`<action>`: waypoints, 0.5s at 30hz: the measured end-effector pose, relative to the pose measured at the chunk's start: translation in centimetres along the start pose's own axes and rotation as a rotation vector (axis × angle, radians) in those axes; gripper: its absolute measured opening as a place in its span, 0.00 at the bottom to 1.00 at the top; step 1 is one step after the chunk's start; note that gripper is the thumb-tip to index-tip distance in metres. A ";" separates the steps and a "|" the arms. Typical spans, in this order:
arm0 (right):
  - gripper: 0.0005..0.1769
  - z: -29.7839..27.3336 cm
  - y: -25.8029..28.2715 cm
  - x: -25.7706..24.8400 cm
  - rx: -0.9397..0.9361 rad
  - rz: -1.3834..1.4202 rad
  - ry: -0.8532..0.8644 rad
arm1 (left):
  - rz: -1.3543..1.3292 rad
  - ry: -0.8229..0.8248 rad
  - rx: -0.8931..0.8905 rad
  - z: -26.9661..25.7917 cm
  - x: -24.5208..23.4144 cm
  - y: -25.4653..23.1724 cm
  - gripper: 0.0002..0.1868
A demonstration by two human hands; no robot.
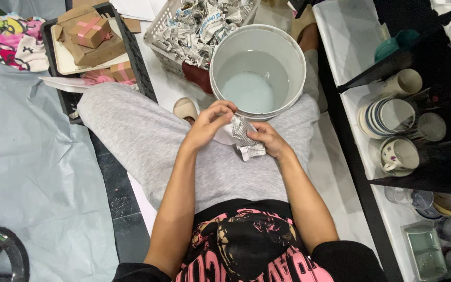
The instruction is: The person sits on the floor and wraps small ceramic items, such as cups and bowls, in newspaper. They fold the newspaper around each item, dip it into a bucket of water to wet the paper, and then place the wrapped item onto a nearby shelf.
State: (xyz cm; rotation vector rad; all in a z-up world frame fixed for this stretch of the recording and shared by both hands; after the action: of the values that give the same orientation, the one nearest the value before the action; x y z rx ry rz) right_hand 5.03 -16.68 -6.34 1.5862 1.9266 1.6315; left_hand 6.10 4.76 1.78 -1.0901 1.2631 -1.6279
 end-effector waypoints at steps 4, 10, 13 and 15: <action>0.26 0.1 0.8 1.1 -0.020 -0.137 -0.151 | 0.004 -0.121 -0.079 0.4 -0.6 1.7 0.11; 0.19 -0.7 3.8 2.9 -0.296 -0.472 -0.496 | -0.020 -0.226 -0.076 0.4 -0.8 2.5 0.10; 0.23 -1.3 4.5 3.2 -0.254 -0.539 -0.703 | -0.079 -0.193 -0.084 0.5 -0.6 2.0 0.10; 0.24 -1.9 5.5 4.1 -0.437 -0.659 -0.741 | -0.125 -0.163 -0.109 0.5 -0.4 1.7 0.11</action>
State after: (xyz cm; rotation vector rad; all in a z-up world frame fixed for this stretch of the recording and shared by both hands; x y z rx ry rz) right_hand 5.25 -15.61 0.65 1.0021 1.3491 0.9106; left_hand 6.87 4.67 0.12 -1.3645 1.2081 -1.5406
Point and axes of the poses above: each hand's wrist, its own z-axis towards the middle knuckle, its own x-axis out of the palm, y = z × x, the point moved 4 cm from there along z, towards the middle knuckle, and after that the axes turned 6 degrees about x, right-handed, at the moved point
